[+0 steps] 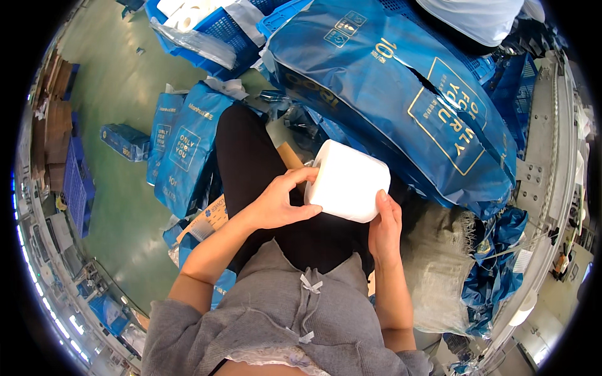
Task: The person picks up individual toilet paper rolls from a blue crate and places them into blue plastic bags.
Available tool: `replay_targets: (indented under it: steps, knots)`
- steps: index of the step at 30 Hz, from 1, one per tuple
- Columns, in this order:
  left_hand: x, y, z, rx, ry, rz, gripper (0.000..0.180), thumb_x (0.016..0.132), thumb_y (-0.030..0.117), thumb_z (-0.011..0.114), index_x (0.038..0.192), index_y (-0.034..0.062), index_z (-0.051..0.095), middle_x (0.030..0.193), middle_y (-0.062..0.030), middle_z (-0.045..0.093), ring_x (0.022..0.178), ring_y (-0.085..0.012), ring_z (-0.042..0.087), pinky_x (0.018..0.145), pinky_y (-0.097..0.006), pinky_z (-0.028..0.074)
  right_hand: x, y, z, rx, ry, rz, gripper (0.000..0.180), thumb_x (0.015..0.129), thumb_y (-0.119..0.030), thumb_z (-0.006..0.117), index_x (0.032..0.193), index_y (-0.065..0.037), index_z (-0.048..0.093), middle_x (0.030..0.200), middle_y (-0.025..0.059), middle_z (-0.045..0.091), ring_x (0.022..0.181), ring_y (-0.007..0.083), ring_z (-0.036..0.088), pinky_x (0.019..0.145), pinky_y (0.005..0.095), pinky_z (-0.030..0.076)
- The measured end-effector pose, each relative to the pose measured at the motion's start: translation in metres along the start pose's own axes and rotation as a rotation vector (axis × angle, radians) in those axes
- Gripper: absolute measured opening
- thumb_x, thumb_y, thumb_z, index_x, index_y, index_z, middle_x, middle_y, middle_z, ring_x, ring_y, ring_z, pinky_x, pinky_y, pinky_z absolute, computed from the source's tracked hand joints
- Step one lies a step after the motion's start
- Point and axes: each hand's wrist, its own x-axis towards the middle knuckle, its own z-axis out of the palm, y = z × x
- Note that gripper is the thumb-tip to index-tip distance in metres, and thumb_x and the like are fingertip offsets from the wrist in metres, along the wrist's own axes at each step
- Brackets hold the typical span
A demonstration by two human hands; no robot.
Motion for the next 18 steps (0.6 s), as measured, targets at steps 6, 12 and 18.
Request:
replay_targets:
  steps: [6,12,18]
  knots:
    - [-0.001,0.004,-0.002,-0.176,-0.038,-0.002,0.052,0.079,0.015,0.07,0.122,-0.0035,0.049,0.116,-0.0097,0.058,0.107,-0.0173,0.053,0.098,-0.032,0.037,-0.003,-0.003,0.003,0.025,0.008,0.073,0.043,0.094,-0.031,0.051,0.117,0.005,0.055,0.113,0.0118,0.061,0.11,0.0177,0.054,0.096,0.0325,0.038]
    - [0.001,0.001,-0.012,-0.8,0.155,-0.275,0.038,0.086,0.022,0.064,0.115,-0.0018,0.056,0.106,-0.0066,0.062,0.098,-0.012,0.057,0.085,-0.025,0.044,-0.013,-0.003,0.008,-0.99,-0.312,-0.535,0.043,0.071,-0.004,0.071,0.112,-0.001,0.06,0.12,0.0162,0.057,0.126,0.0279,0.042,0.106,0.0378,0.026]
    - [-0.003,0.01,-0.014,-0.499,0.141,-0.162,0.042,0.081,0.021,0.07,0.113,-0.0018,0.056,0.106,-0.0077,0.062,0.1,-0.0139,0.057,0.088,-0.029,0.043,-0.013,0.006,0.013,-0.04,-0.279,-0.032,0.06,0.077,-0.018,0.071,0.126,0.006,0.046,0.12,0.014,0.058,0.117,0.0196,0.05,0.102,0.0333,0.033]
